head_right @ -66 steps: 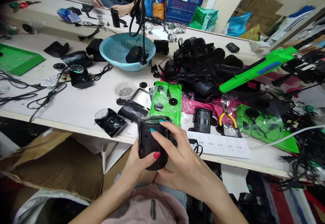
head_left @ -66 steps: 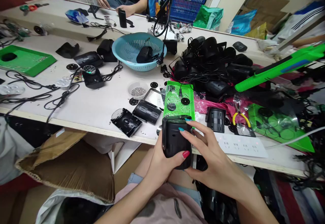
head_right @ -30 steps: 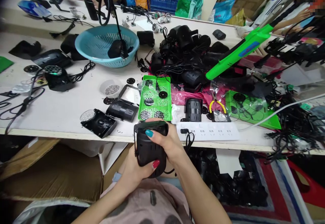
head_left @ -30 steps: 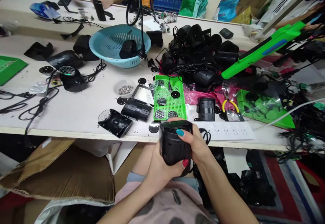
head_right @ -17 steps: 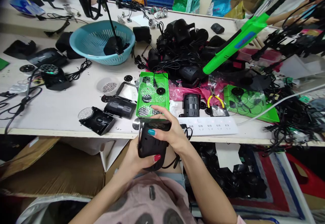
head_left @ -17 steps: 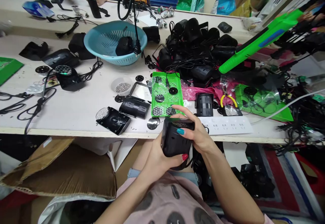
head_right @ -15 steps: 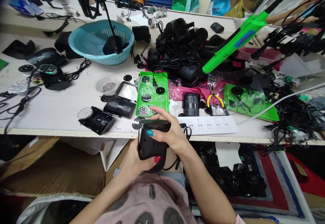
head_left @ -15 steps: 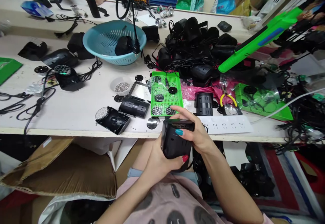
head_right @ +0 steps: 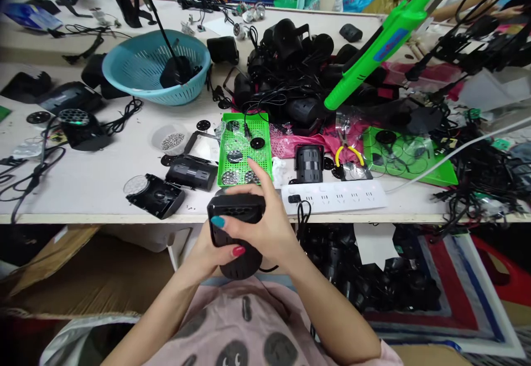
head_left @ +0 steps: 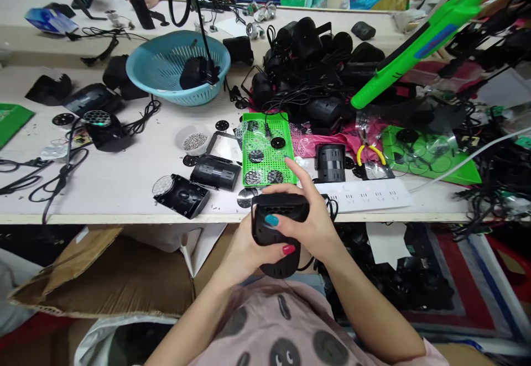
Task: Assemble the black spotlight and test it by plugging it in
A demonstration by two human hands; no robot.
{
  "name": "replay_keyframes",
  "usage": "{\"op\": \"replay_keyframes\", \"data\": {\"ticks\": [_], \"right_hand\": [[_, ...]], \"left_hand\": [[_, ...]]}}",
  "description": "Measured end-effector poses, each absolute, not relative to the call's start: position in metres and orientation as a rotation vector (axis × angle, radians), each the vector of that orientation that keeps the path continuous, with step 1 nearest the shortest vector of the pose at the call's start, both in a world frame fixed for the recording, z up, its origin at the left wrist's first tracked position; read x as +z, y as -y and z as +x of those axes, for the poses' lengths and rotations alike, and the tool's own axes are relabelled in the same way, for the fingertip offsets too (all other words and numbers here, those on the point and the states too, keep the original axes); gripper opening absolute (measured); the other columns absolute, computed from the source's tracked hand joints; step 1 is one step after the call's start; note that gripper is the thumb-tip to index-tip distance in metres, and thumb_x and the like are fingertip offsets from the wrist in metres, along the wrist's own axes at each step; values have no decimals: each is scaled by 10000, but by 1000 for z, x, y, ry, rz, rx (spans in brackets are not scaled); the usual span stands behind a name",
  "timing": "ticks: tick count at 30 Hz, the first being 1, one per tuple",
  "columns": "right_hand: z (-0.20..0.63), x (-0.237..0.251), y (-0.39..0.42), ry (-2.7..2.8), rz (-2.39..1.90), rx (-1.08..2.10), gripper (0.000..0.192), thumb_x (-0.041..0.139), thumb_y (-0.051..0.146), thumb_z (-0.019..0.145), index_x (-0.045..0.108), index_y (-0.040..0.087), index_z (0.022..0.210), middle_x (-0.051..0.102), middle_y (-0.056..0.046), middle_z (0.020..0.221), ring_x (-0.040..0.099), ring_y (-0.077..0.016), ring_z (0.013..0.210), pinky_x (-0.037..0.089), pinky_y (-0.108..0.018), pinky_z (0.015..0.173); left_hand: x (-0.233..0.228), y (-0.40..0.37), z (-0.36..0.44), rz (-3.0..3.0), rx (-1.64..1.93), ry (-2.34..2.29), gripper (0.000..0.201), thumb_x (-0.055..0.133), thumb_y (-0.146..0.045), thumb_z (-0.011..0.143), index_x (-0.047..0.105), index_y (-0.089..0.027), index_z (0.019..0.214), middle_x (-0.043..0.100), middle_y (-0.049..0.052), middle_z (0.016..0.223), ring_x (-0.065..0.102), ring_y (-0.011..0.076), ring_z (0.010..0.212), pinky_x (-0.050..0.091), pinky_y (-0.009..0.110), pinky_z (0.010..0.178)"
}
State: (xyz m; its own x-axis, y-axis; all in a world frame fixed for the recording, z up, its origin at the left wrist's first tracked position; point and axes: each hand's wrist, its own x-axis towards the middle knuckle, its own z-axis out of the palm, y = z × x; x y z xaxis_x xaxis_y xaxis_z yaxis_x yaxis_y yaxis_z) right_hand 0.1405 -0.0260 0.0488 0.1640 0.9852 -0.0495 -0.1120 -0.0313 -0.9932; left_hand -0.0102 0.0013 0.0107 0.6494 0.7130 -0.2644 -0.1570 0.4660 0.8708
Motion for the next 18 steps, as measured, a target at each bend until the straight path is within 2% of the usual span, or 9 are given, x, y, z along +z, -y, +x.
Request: {"op": "replay_keyframes", "data": {"ticks": [2,4,6,8,11,15,18], "right_hand": [[143,46,31,1008,-1248,1108,788,714,432,856,283,326,1507,589,-60,1351,577,-234,1218,444,-433,1082],[146,43,42,1055,-1362,1003,572,583,420,952,346,321,1463,531,-57,1418,525,-220,1287,419,-424,1104],[148,42,55,1169,-1558,872,357,514,359,991,473,293,1340,603,-53,1293,572,-212,1204,455,-396,1033],[147,43,68,1348,-1740,778,203,496,317,1000,565,263,1183,664,-41,1113,622,-213,1057,481,-370,915],[144,47,78,1569,-1843,671,170,454,307,1025,604,237,1064,692,-39,1014,642,-218,941,472,-349,802],[141,46,73,1715,-1858,355,198,431,237,1029,617,183,1070,709,-69,981,654,-230,885,460,-356,792],[140,42,67,1832,-1851,164,229,416,148,1012,640,124,1056,679,-64,804,636,-223,761,455,-372,793]], "left_hand": [[11,2,-4,724,659,-739,566,885,-356,645,671,-203,1146,741,61,1096,684,258,1020,571,341,882],[11,-1,3,449,770,-847,551,905,-398,593,699,-185,1057,762,43,985,710,226,896,597,320,832],[13,-9,8,252,905,-919,487,897,-414,599,712,-180,983,764,23,917,706,182,805,600,292,828],[18,-20,12,170,1020,-921,398,847,-397,687,712,-189,998,762,16,957,701,158,828,584,282,888],[25,-29,16,158,1061,-883,353,753,-362,806,691,-181,1103,745,48,1063,690,171,963,550,308,974],[29,-29,21,125,995,-864,417,704,-363,849,648,-150,1204,725,99,1124,678,218,1059,544,361,997],[29,-25,24,61,984,-916,410,677,-366,876,635,-162,1229,724,93,1141,683,218,1054,553,367,988]]}}
